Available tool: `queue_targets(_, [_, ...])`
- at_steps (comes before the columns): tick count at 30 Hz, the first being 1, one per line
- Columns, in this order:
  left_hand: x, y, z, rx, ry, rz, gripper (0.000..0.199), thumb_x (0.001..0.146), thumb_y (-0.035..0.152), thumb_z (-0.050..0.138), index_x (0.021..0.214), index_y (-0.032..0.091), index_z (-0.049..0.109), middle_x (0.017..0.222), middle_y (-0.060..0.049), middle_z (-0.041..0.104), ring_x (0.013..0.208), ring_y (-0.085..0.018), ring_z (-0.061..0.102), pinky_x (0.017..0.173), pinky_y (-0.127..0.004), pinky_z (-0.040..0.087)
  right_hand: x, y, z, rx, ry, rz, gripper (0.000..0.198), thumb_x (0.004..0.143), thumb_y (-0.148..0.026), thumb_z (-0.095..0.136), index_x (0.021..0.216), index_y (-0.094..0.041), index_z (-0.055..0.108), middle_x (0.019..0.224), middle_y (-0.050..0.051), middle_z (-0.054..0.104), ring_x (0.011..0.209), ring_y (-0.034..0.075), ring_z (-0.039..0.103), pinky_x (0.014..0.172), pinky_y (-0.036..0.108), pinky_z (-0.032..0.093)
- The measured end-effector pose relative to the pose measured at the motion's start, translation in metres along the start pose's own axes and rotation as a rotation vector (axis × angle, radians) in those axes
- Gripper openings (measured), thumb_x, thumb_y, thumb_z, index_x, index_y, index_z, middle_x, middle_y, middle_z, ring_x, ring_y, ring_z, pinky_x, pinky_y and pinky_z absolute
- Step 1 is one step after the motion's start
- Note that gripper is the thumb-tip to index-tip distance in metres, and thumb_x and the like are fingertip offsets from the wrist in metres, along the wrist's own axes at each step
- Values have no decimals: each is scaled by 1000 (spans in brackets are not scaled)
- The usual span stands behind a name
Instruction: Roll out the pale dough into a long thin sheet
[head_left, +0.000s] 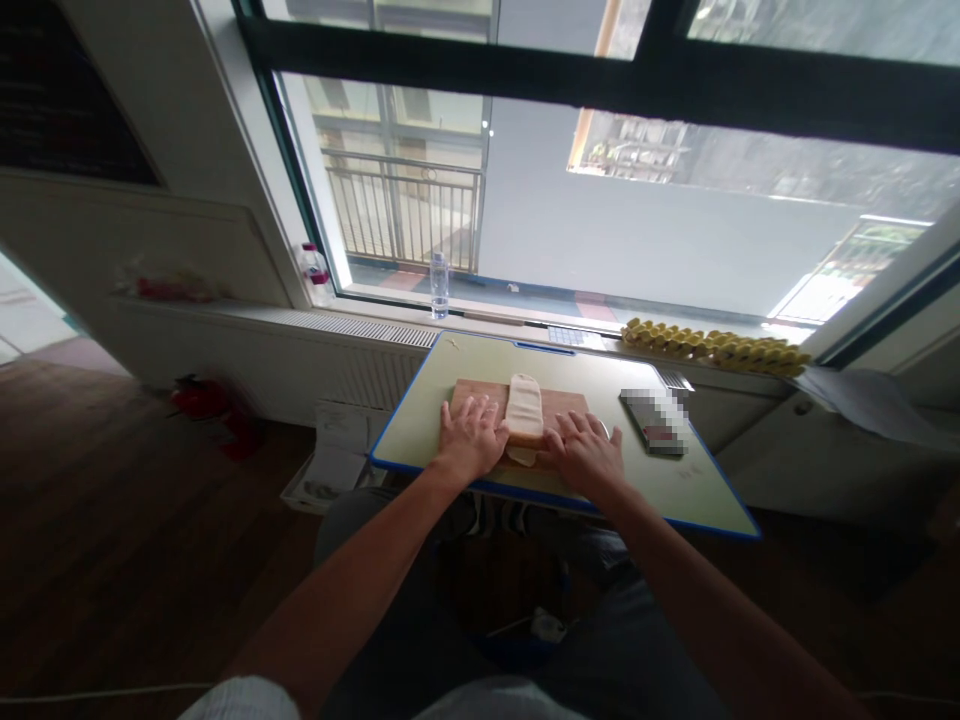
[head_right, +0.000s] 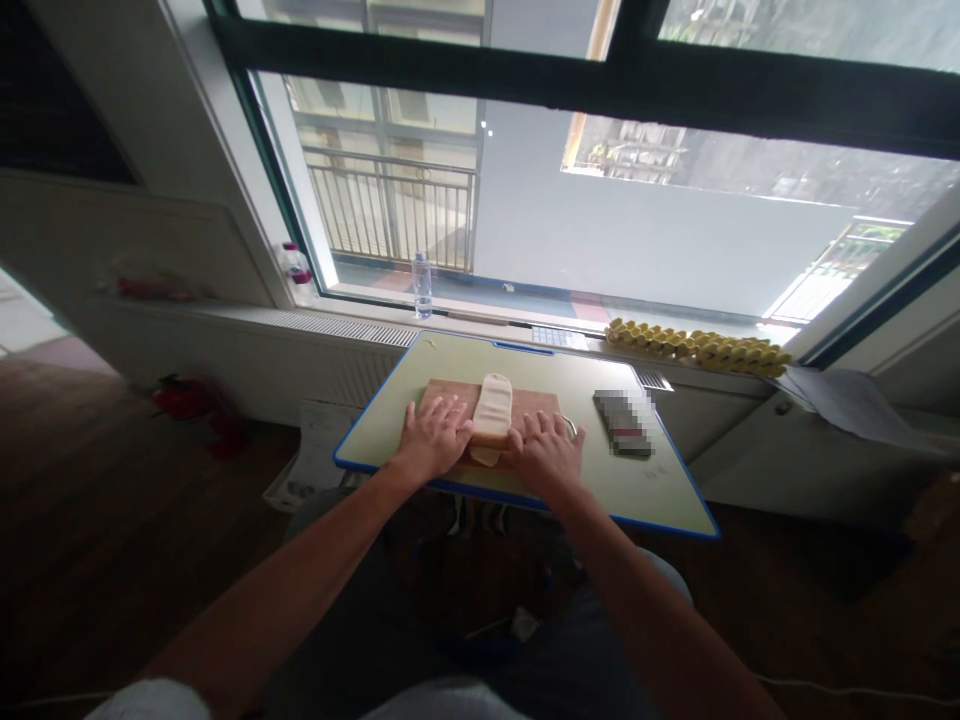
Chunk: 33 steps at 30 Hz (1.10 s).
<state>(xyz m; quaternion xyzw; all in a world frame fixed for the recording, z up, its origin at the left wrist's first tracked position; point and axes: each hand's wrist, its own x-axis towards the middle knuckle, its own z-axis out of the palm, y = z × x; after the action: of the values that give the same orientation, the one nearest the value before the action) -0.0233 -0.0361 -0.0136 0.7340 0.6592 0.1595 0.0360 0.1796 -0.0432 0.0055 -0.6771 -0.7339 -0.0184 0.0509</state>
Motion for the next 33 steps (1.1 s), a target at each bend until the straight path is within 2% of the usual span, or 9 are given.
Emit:
queue_targets(4, [24,-1,-6,-22,-36,9,60,99,46,47,155,28,58,169,-8,48,156,-31,42,131,-61,25,31,1,-7,71,25,-7,58,108,-48,39,158,-23,54,166,12,50,154,32,39,126,65,23])
queue_targets(8, [47,-3,-7,5,-49,8,63,94,49,50,154,28,58,168,-7,50,154,-31,44,130,-55,30,48,4,-1,158,-46,62,57,107,-48,34,154,-24,57,166,9,51,149,33,44,123,64,31])
queue_targets(13, [55,-4,-4,63,-246,-18,69,100,54,35,163,29,47,177,-9,35,163,-33,30,131,-66,16,46,6,9,141,34,50,60,106,-50,35,157,-24,53,166,8,51,153,30,39,125,60,28])
queue_targets(18, [55,-3,-7,86,-298,-21,72,101,54,30,168,30,40,180,-8,27,166,-33,22,131,-70,9,47,3,7,134,8,98,65,104,-54,38,158,-22,53,166,11,50,151,32,41,124,59,29])
queue_targets(26, [64,-5,-5,50,-270,-37,76,102,65,23,167,30,42,179,-10,30,165,-36,24,130,-73,9,60,2,3,156,34,111,60,102,-54,43,147,-19,62,151,16,63,138,34,53,114,51,41])
queue_targets(33, [75,-4,-3,58,-249,-91,75,102,65,25,167,32,42,179,-9,29,165,-36,23,131,-72,7,67,2,2,157,107,71,52,105,-47,42,136,-16,70,138,16,70,130,31,58,110,40,42])
